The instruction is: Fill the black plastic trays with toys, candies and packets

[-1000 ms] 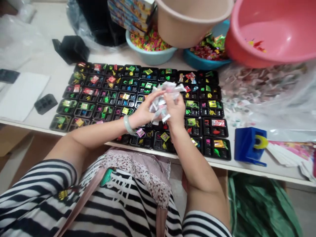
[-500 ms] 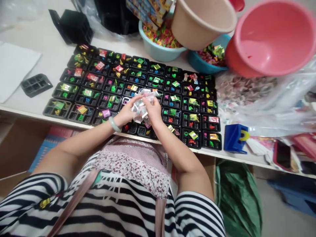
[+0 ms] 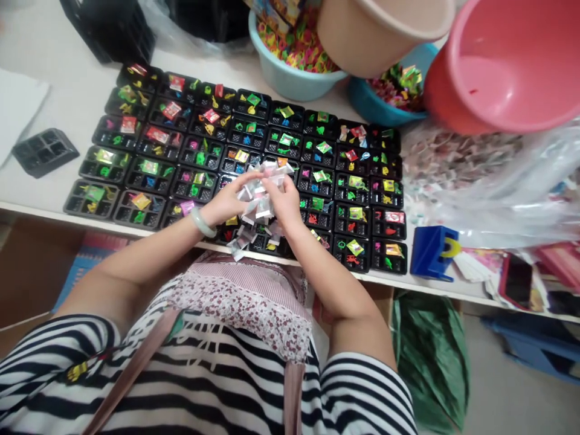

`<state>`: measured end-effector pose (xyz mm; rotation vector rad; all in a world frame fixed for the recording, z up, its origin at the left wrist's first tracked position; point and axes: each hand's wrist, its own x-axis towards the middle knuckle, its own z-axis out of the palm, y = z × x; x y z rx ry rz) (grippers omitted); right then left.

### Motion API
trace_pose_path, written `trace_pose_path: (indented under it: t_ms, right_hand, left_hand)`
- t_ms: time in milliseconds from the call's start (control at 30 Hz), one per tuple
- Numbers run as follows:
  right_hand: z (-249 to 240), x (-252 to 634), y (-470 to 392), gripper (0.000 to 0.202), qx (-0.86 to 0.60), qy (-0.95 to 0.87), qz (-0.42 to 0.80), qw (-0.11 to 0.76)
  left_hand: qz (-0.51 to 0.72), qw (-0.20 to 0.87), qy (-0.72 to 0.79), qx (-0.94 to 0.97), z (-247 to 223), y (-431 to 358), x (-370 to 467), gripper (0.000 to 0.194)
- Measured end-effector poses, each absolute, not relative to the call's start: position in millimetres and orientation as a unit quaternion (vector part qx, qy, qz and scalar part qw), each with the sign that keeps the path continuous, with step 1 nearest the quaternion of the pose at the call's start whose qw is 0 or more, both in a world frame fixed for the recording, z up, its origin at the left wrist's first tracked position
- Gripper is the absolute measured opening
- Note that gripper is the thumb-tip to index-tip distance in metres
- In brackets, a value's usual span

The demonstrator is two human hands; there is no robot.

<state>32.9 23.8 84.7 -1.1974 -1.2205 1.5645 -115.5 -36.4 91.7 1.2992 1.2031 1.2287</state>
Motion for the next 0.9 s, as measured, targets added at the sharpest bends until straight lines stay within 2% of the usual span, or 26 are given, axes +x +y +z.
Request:
trace_pose_path:
  t_ms: [133, 300, 500, 900]
  right_hand:
    - [90.5, 10.5, 43.0, 0.051, -0.445, -0.514, 0.621, 0.389]
    - [84.9, -30.9, 51.0, 0.05, -0.409, -0.53, 0.654, 0.353]
    - [78.5, -49.4, 55.9, 0.049, -0.405, -0.551, 0.657, 0.318]
    - [79.6, -80.7, 119.3, 0.047, -0.389, -0.611, 0.639, 0.259]
  left_hand:
    - [0.492, 0.454, 0.505, 0.545, 108.3, -25.5, -146.2, 0.075]
    - [0.444, 0.417, 0.541, 0.581, 119.0, -27.6, -198.9, 0.073]
    - [0.392, 0.431, 0.529, 0.617, 115.0, -30.1, -236.7, 0.068]
    - [0.364, 0.425, 0.515, 0.65, 112.5, 22.2, -283.2, 0.068]
